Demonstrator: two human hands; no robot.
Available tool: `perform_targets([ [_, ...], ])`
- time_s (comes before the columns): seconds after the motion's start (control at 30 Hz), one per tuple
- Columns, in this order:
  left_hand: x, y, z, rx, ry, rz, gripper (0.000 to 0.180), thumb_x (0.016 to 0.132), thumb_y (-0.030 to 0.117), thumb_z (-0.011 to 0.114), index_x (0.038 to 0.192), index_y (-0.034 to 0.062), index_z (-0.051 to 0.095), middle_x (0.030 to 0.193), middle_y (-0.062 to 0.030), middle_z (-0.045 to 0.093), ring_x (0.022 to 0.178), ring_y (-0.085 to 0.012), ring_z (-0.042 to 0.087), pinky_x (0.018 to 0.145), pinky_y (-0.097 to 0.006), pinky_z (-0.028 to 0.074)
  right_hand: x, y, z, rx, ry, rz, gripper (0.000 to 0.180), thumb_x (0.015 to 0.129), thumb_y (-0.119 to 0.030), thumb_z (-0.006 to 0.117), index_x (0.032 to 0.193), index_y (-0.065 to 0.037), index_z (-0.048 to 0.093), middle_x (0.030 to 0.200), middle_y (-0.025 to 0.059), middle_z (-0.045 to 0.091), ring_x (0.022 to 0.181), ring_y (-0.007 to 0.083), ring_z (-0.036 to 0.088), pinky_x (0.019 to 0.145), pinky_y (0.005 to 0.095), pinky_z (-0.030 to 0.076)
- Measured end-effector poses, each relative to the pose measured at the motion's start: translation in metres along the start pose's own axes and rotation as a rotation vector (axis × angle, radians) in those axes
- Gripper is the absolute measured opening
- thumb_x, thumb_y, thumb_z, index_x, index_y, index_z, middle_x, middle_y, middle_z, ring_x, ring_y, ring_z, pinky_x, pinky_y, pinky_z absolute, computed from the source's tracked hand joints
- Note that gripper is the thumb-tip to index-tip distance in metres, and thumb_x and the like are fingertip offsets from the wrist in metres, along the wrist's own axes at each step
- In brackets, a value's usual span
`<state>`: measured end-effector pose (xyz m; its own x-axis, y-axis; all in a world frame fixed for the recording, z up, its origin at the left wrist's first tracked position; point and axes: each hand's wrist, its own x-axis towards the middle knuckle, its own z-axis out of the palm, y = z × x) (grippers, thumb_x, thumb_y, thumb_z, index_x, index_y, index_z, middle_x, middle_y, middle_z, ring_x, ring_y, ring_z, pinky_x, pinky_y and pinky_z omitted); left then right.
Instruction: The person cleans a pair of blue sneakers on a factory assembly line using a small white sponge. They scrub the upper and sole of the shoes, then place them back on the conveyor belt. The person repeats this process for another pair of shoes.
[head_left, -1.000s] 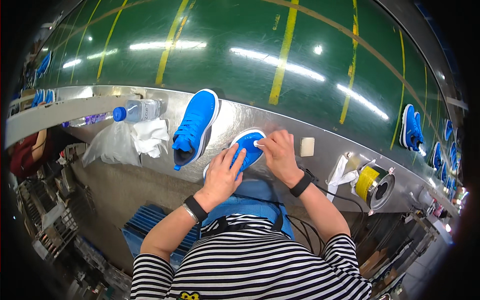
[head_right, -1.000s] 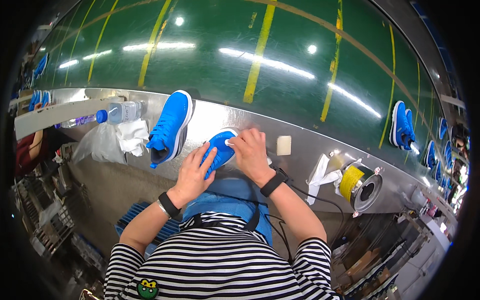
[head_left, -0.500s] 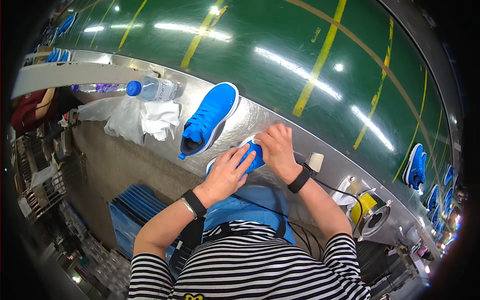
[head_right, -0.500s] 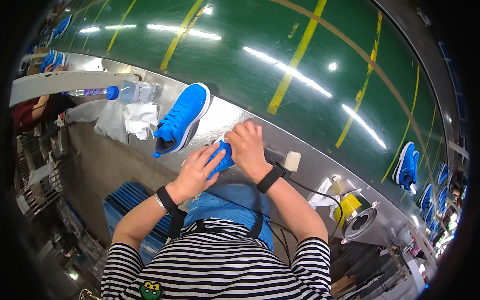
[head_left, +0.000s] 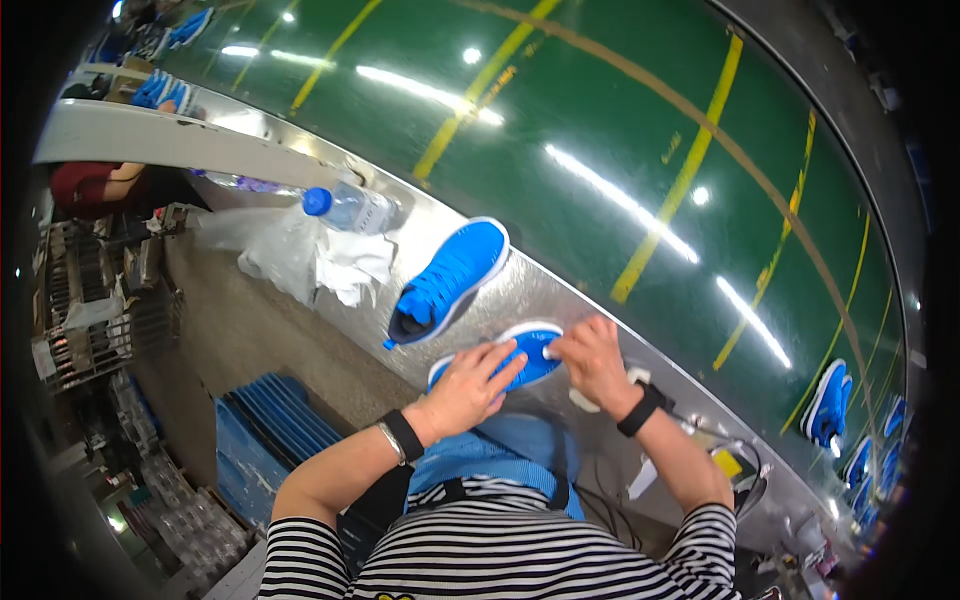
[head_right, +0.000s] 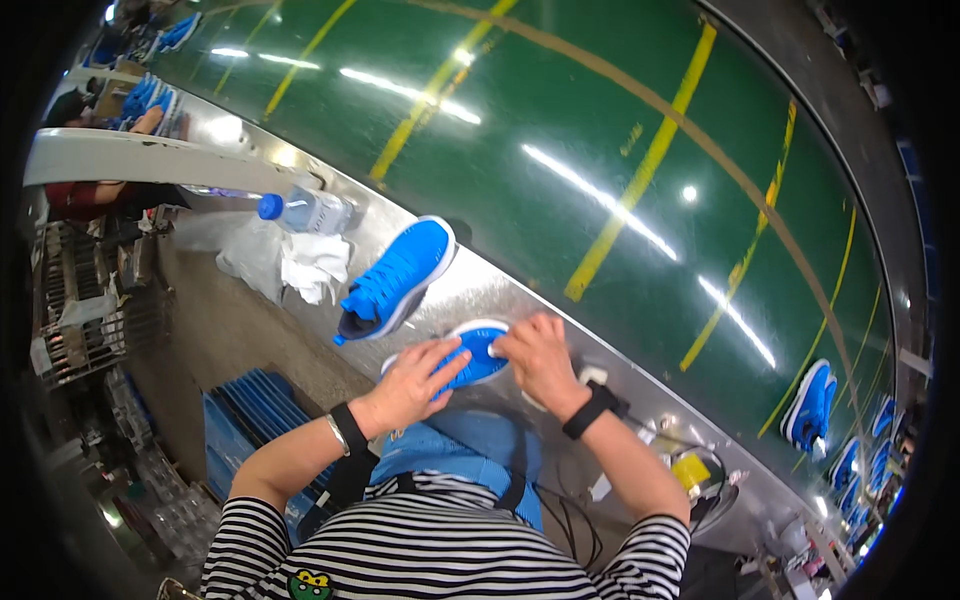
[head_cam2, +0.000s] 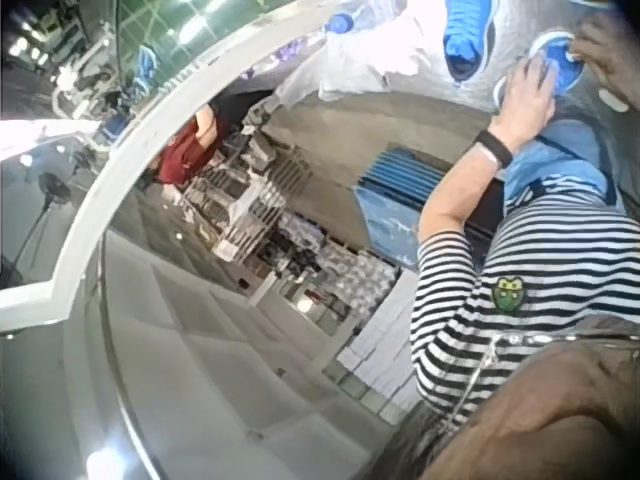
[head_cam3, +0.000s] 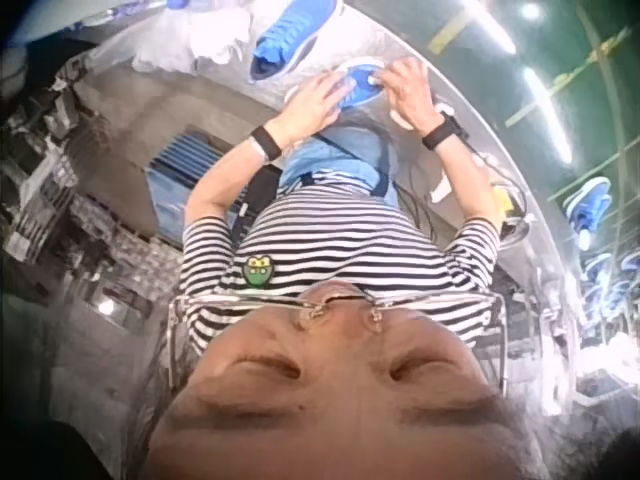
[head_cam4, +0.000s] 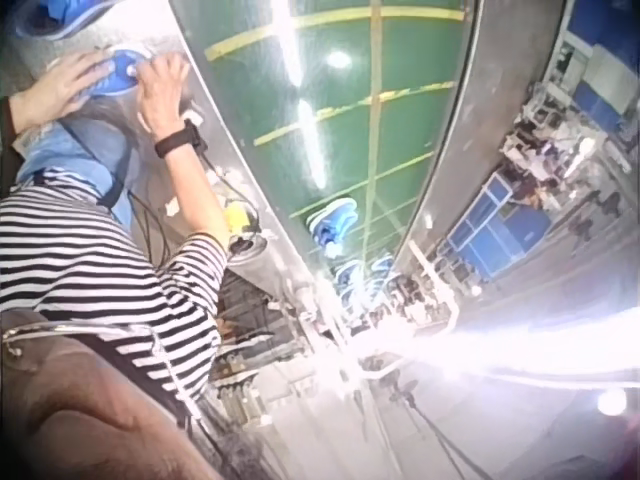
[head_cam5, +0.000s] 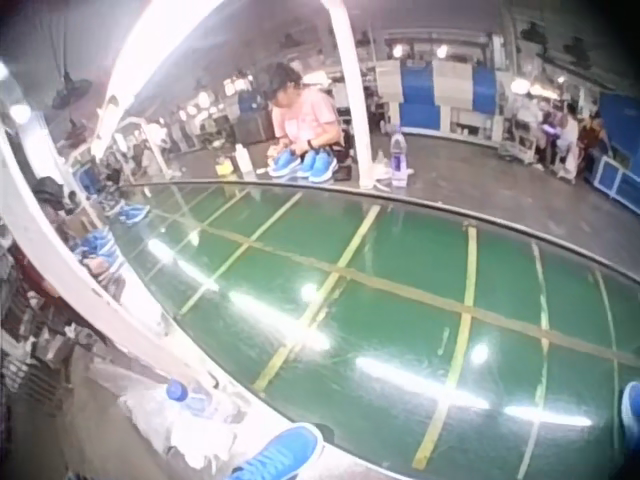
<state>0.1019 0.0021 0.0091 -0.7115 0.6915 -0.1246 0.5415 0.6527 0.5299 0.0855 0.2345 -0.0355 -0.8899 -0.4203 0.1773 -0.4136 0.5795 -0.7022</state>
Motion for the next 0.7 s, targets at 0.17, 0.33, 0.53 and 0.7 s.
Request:
perform_targets([
  [0.17,0.000,-0.001,0.001,0.009,-0.013,-0.003,0.068,0.068,0.011,0.070,0.132,0.0079,0.046,0.132,-0.0150,0.045,0.114,-0.0332,0.048,0.093,-0.044,0.042,0.021,-0.008,0.016,-0.001,0.052,-0.018,0.011,0.074,-0.009,0.061,0.083,-0.013,0.065,0.078,0.0016,0.053,0.085,0.0222,0.049,0.076,0.0368,0.034],
  [0.33,0.001,-0.002,0.000,0.028,0.000,0.027,0.065,0.070,0.012,0.070,0.130,0.0070,0.046,0.131,-0.0141,0.044,0.112,-0.0302,0.048,0.090,-0.042,0.043,0.003,0.002,0.004,0.004,0.033,-0.021,0.011,0.074,-0.008,0.064,0.084,-0.012,0.066,0.079,0.0022,0.054,0.083,0.0228,0.049,0.077,0.0369,0.034],
  [0.53,0.002,0.000,0.002,0.042,-0.005,0.017,0.066,0.069,0.012,0.070,0.130,0.0070,0.046,0.130,-0.0138,0.044,0.112,-0.0306,0.048,0.090,-0.042,0.043,0.008,-0.009,0.024,0.056,0.159,0.045,0.013,0.072,-0.005,0.065,0.083,-0.013,0.065,0.079,0.0018,0.055,0.081,0.0228,0.049,0.075,0.0370,0.033],
  [0.7,-0.001,-0.003,0.000,0.012,-0.001,0.018,0.068,0.069,0.014,0.072,0.131,0.0065,0.046,0.129,-0.0162,0.045,0.113,-0.0336,0.048,0.092,-0.044,0.042,-0.021,-0.017,0.010,0.084,0.078,0.138,0.010,0.075,-0.006,0.066,0.082,-0.012,0.065,0.079,0.0028,0.055,0.081,0.0226,0.050,0.075,0.0371,0.034],
])
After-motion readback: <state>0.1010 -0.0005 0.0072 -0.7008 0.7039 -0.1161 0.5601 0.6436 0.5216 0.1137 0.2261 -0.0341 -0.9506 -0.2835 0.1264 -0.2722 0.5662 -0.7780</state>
